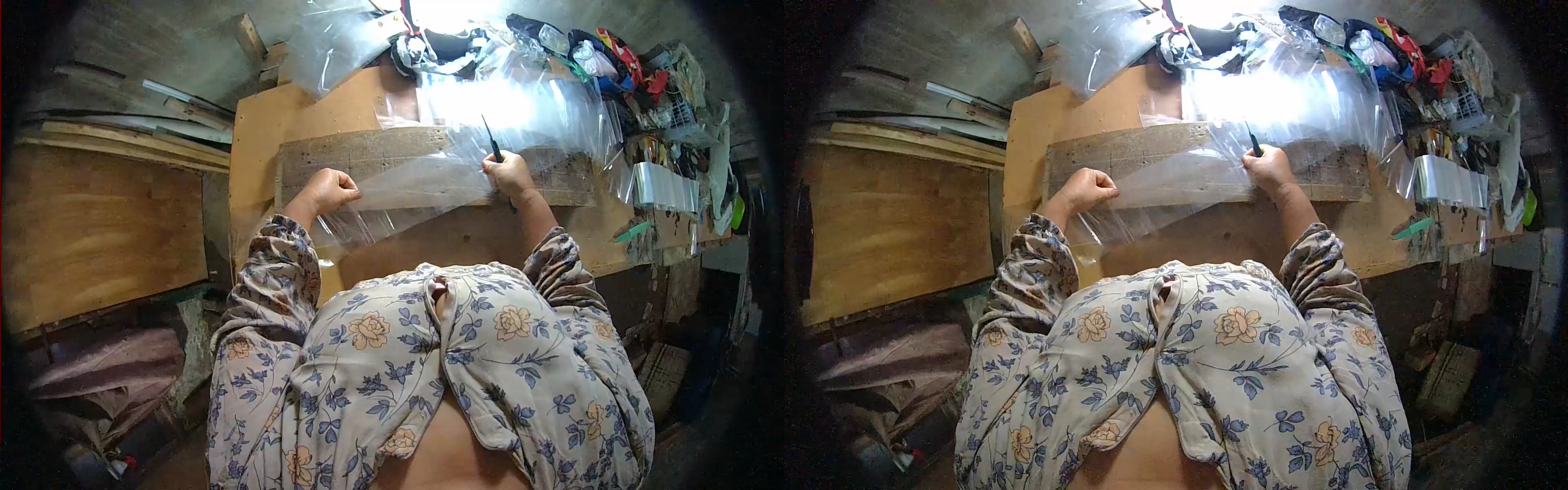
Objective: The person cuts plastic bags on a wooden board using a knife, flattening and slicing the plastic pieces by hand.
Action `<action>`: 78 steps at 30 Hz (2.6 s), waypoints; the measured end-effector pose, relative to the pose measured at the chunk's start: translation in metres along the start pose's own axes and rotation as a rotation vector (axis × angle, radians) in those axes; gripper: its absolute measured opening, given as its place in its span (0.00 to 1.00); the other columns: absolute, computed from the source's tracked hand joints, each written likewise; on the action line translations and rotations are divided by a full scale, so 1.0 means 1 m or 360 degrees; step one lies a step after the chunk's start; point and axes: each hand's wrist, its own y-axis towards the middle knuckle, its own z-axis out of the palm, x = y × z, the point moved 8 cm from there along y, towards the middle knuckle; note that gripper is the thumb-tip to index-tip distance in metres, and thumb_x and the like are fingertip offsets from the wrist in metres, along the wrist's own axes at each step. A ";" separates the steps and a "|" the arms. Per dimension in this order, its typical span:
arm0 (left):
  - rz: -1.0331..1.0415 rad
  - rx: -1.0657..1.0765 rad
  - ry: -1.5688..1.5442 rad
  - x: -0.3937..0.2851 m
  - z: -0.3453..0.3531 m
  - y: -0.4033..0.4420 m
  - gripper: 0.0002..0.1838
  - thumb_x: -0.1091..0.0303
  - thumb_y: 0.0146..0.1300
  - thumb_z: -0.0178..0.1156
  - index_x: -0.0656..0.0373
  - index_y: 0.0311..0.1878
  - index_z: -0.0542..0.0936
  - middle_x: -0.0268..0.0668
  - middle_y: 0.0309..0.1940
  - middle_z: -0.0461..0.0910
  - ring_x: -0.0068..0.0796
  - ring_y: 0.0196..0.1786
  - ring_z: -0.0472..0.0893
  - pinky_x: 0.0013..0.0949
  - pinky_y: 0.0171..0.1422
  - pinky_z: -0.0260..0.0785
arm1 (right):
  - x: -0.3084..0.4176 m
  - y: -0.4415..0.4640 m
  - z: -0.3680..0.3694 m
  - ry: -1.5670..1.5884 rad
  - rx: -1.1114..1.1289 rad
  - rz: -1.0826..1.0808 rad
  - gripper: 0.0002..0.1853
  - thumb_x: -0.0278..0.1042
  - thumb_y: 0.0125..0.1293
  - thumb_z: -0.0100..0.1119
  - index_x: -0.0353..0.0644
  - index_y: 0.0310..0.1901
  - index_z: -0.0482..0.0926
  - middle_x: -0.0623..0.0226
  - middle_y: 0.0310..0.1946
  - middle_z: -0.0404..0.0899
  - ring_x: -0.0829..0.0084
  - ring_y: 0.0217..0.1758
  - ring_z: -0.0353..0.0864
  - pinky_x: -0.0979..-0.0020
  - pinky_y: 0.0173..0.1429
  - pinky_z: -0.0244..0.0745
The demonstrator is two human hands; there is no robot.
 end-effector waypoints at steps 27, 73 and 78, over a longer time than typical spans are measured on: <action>-0.0067 0.0047 0.0986 -0.034 -0.029 -0.020 0.14 0.55 0.50 0.62 0.56 0.31 0.80 0.44 0.30 0.79 0.42 0.37 0.78 0.40 0.42 0.68 | 0.036 -0.058 0.034 -0.1316 -0.0339 -0.0587 0.06 0.32 0.59 0.46 0.46 0.36 0.72 0.60 0.33 0.73 0.59 0.40 0.76 0.60 0.45 0.73; 0.0905 -0.0199 0.1168 -0.191 0.135 0.011 0.24 0.55 0.60 0.40 0.37 0.62 0.63 0.29 0.66 0.53 0.44 0.68 0.48 0.58 0.65 0.38 | -0.007 -0.199 -0.050 -0.0791 -0.0083 -0.0497 0.20 0.29 0.55 0.54 0.42 0.51 0.67 0.53 0.39 0.71 0.53 0.42 0.73 0.59 0.46 0.70; 0.0949 -0.0231 0.1243 -0.194 0.133 0.011 0.24 0.56 0.59 0.41 0.38 0.61 0.65 0.29 0.64 0.56 0.42 0.65 0.52 0.54 0.63 0.41 | -0.001 -0.191 -0.042 -0.0866 -0.0125 -0.0490 0.18 0.29 0.56 0.52 0.42 0.50 0.67 0.54 0.38 0.70 0.53 0.41 0.73 0.58 0.45 0.71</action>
